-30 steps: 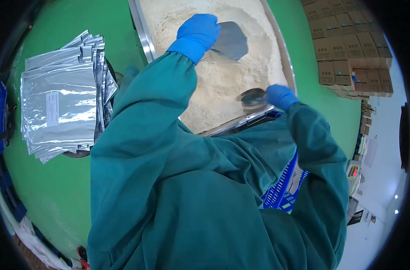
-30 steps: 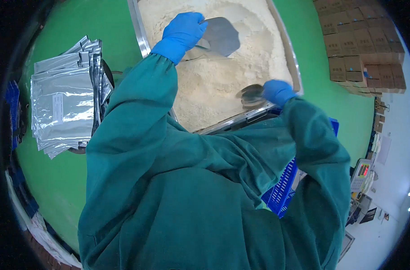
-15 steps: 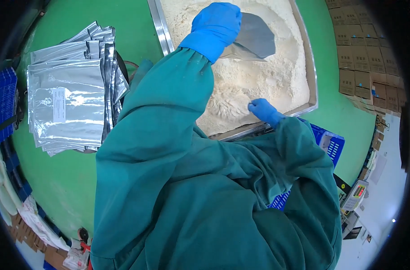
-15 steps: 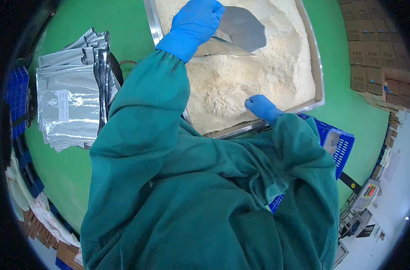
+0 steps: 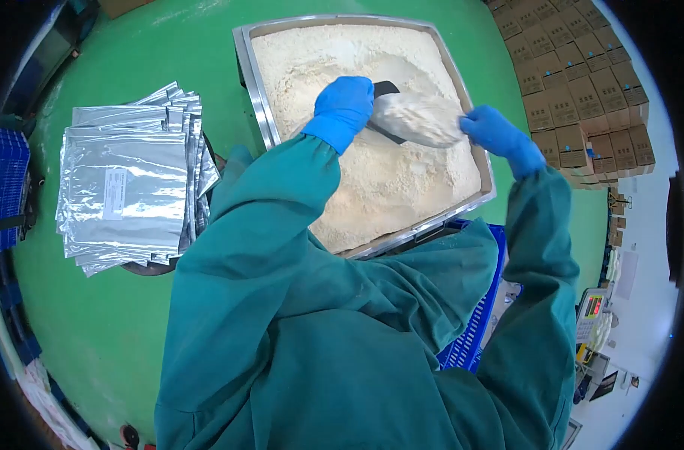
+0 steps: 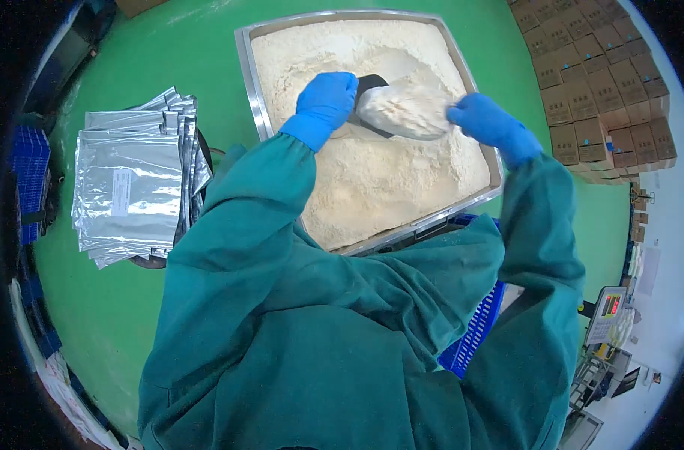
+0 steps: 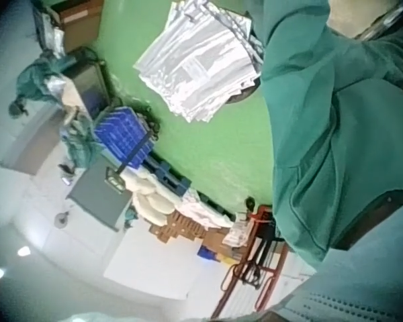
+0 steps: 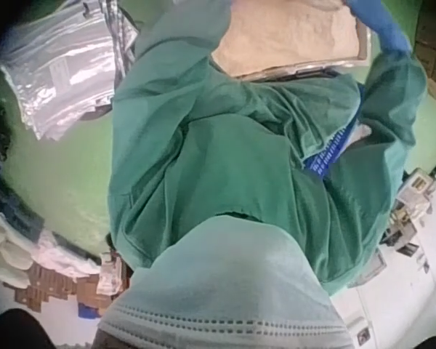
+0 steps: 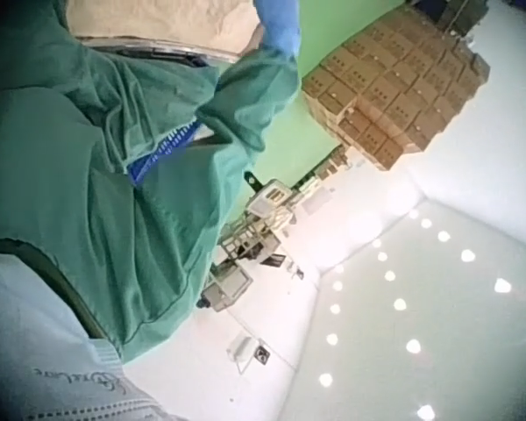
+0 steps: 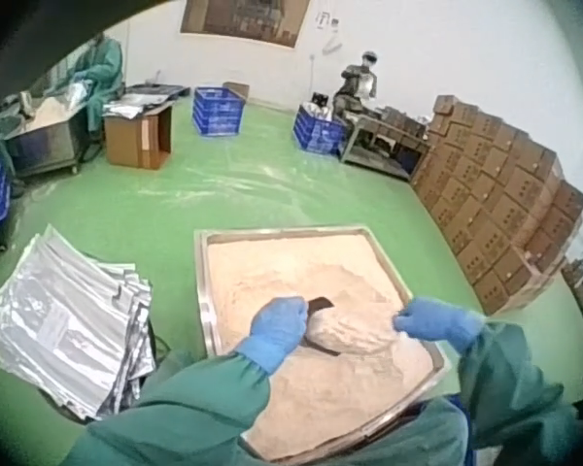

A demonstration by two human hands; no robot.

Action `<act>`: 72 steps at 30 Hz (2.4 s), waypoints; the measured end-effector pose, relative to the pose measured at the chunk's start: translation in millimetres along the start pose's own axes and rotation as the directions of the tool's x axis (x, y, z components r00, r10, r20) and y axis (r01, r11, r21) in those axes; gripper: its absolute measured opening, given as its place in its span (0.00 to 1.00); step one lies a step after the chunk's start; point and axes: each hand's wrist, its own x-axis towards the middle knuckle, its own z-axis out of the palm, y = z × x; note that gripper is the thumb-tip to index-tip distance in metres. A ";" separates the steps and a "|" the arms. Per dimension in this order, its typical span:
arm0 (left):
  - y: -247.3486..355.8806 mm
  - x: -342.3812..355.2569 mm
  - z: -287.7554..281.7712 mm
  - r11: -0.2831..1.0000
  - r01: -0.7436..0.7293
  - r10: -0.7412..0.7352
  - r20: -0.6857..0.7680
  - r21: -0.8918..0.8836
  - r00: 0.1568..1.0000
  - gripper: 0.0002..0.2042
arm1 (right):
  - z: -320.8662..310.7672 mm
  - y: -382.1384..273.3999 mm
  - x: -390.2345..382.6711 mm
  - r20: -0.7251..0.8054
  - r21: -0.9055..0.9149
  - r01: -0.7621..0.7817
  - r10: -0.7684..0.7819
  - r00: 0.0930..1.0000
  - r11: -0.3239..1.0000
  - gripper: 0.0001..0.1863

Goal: Scooping a white powder from a large square container into individual silver bags and weighing them on a scale.

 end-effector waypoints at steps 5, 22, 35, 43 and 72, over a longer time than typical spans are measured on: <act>5.6 3.8 3.4 0.998 0.033 -0.032 0.032 -0.052 0.999 0.11 | 25.8 -68.9 20.2 -0.162 -0.593 0.015 -0.138 0.977 0.805 0.18; -5.1 10.1 -7.2 0.997 0.079 -0.078 0.052 -0.023 0.996 0.11 | 274.4 65.2 74.7 0.133 -0.193 0.106 -0.081 0.988 0.975 0.18; -7.8 18.4 -12.3 0.989 0.119 -0.118 0.019 -0.087 0.993 0.13 | 35.5 64.0 -27.3 -0.102 0.280 -0.001 0.030 0.994 0.960 0.18; -3.6 11.1 -8.1 0.996 0.046 -0.046 0.003 -0.078 0.999 0.14 | 7.4 -39.5 14.7 -0.277 -0.492 0.109 -0.274 0.921 0.864 0.17; 33.0 14.5 -108.1 0.944 0.093 -0.252 0.511 0.317 0.822 0.14 | 48.7 -5.7 45.3 -0.222 0.642 0.162 -0.020 0.975 0.749 0.16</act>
